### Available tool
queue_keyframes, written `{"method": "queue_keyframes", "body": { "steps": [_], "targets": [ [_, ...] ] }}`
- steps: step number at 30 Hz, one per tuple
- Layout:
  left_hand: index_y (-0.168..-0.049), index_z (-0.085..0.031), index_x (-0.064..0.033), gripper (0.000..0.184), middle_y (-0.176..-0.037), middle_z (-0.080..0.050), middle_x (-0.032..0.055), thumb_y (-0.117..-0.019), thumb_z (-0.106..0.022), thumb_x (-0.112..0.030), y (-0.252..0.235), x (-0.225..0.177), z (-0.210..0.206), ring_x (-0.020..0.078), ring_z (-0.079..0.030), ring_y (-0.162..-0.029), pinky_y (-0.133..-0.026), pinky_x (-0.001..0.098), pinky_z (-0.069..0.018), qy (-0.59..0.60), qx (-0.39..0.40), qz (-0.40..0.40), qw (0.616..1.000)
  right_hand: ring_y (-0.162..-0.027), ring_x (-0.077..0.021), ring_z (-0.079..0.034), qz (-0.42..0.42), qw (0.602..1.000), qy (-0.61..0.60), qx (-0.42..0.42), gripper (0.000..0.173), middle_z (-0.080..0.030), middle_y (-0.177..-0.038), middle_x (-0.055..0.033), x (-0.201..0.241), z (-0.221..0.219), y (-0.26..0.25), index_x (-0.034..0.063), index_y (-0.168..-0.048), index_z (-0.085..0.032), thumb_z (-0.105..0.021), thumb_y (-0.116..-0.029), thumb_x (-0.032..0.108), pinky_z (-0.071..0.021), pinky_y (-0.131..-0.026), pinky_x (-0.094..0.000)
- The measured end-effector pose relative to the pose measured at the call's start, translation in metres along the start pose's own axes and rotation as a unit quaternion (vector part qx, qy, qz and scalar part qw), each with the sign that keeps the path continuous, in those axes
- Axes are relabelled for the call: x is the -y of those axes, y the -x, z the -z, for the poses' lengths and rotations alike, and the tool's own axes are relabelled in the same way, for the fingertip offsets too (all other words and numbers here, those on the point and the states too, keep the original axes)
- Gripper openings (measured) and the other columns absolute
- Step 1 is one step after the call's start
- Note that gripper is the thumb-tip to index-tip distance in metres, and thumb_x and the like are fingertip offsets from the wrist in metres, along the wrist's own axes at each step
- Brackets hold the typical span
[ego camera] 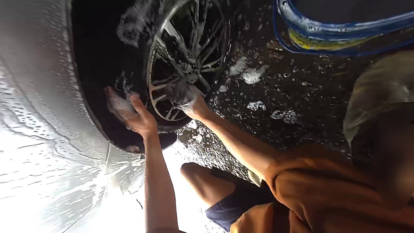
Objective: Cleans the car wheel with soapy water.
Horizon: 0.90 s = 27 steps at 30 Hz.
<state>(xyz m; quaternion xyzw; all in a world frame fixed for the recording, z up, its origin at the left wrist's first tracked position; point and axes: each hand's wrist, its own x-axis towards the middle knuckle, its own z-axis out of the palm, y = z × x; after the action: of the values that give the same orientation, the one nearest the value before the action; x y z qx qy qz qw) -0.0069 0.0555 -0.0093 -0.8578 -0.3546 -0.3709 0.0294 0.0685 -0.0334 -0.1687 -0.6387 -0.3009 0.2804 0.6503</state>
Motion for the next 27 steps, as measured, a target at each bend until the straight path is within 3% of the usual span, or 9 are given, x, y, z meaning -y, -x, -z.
{"method": "queue_keyframes", "body": {
  "steps": [3,5,7,10,14,19,22,24,27],
  "targets": [
    [-0.149,-0.043,0.0093,0.075,-0.155,-0.044,0.0251,-0.1027,-0.052,-0.049,0.007,0.007,0.003,0.0288,-0.039,-0.148,-0.124,0.0388,-0.0276,0.005,-0.010,-0.011,1.000,-0.111,-0.0223,-0.068,-0.066,0.987,-0.100,-0.107,0.038,-0.072,-0.113,-0.0177,-0.007,-0.009,0.017,-0.0036,-0.121,-0.065,-0.073,-0.0893,0.016,-0.0544,-0.101,-0.0426],
    [-0.148,-0.042,0.0115,0.075,-0.155,-0.043,0.0266,-0.1033,-0.051,-0.048,0.006,0.008,0.000,0.0295,-0.039,-0.148,-0.125,0.0389,-0.0274,0.023,-0.014,-0.022,0.999,-0.109,-0.0218,-0.067,-0.164,0.958,-0.176,-0.157,0.032,-0.069,-0.112,-0.0186,0.009,-0.010,0.022,-0.0053,-0.122,-0.063,-0.060,-0.0972,0.014,-0.0540,-0.098,-0.0415],
    [-0.147,-0.041,0.0144,0.073,-0.155,-0.042,0.0290,-0.1037,-0.051,-0.043,0.002,0.011,-0.005,0.0307,-0.038,-0.148,-0.126,0.0388,-0.0263,0.052,-0.021,-0.039,0.998,-0.103,-0.0159,-0.067,-0.210,0.924,-0.284,-0.145,0.032,-0.069,-0.109,-0.0138,0.036,-0.014,0.025,-0.0026,-0.122,-0.062,-0.054,-0.1036,0.023,-0.0561,-0.095,-0.0381],
    [-0.147,-0.040,0.0156,0.069,-0.155,-0.041,0.0294,-0.1048,-0.052,-0.038,0.008,0.013,-0.001,0.0310,-0.037,-0.148,-0.126,0.0395,-0.0260,0.069,-0.022,-0.040,0.997,-0.073,-0.0124,-0.063,-0.253,0.887,-0.384,-0.047,0.040,-0.066,-0.081,-0.0066,0.089,-0.035,0.032,0.0010,-0.100,-0.068,-0.049,-0.1079,0.036,-0.0571,-0.068,-0.0357],
    [-0.147,-0.038,0.0172,0.064,-0.155,-0.040,0.0306,-0.1050,-0.054,-0.029,0.008,0.010,-0.005,0.0308,-0.037,-0.149,-0.125,0.0377,-0.0275,0.080,-0.035,-0.040,0.995,-0.085,-0.0209,-0.066,-0.242,0.913,-0.328,0.026,0.027,-0.069,-0.090,-0.0135,0.106,-0.044,0.018,-0.0015,-0.100,-0.069,-0.058,-0.1037,0.023,-0.0552,-0.080,-0.0437],
    [-0.151,-0.034,0.0110,0.063,-0.156,-0.043,0.0197,-0.1076,-0.052,-0.030,0.015,-0.003,-0.001,0.0181,-0.038,-0.148,-0.123,0.0310,-0.0310,0.081,-0.022,0.028,0.996,-0.094,-0.0334,-0.070,-0.013,0.999,0.026,0.041,0.014,-0.072,-0.097,-0.0161,0.080,-0.036,0.047,0.0067,-0.095,-0.075,-0.073,-0.0883,0.019,-0.0582,-0.078,-0.0564],
    [-0.145,-0.035,0.0192,0.061,-0.150,-0.046,0.0269,-0.1049,-0.055,-0.023,0.015,-0.004,-0.007,0.0218,-0.044,-0.143,-0.121,0.0307,-0.0330,0.128,-0.059,-0.002,0.990,-0.093,-0.0254,-0.071,-0.074,0.986,-0.150,0.001,0.015,-0.073,-0.095,-0.0150,0.078,-0.041,0.023,-0.0011,-0.099,-0.073,-0.068,-0.0910,0.010,-0.0587,-0.083,-0.0490],
    [-0.144,-0.036,0.0208,0.061,-0.149,-0.046,0.0290,-0.1040,-0.056,-0.021,0.012,-0.006,-0.007,0.0240,-0.044,-0.143,-0.120,0.0307,-0.0328,0.138,-0.065,-0.012,0.988,-0.098,-0.0194,-0.067,-0.183,0.926,-0.328,0.029,0.021,-0.069,-0.104,-0.0147,0.089,-0.036,0.016,-0.0033,-0.113,-0.066,-0.065,-0.0982,0.012,-0.0564,-0.090,-0.0409],
    [-0.145,-0.034,0.0209,0.065,-0.151,-0.044,0.0304,-0.1052,-0.054,-0.027,0.012,-0.007,-0.006,0.0256,-0.041,-0.145,-0.122,0.0311,-0.0302,0.106,-0.056,-0.019,0.993,-0.087,-0.0270,-0.069,-0.114,0.980,-0.151,0.065,0.023,-0.070,-0.086,-0.0135,0.077,-0.035,0.030,0.0028,-0.085,-0.071,-0.063,-0.0950,0.022,-0.0563,-0.077,-0.0526]
  ]
}}
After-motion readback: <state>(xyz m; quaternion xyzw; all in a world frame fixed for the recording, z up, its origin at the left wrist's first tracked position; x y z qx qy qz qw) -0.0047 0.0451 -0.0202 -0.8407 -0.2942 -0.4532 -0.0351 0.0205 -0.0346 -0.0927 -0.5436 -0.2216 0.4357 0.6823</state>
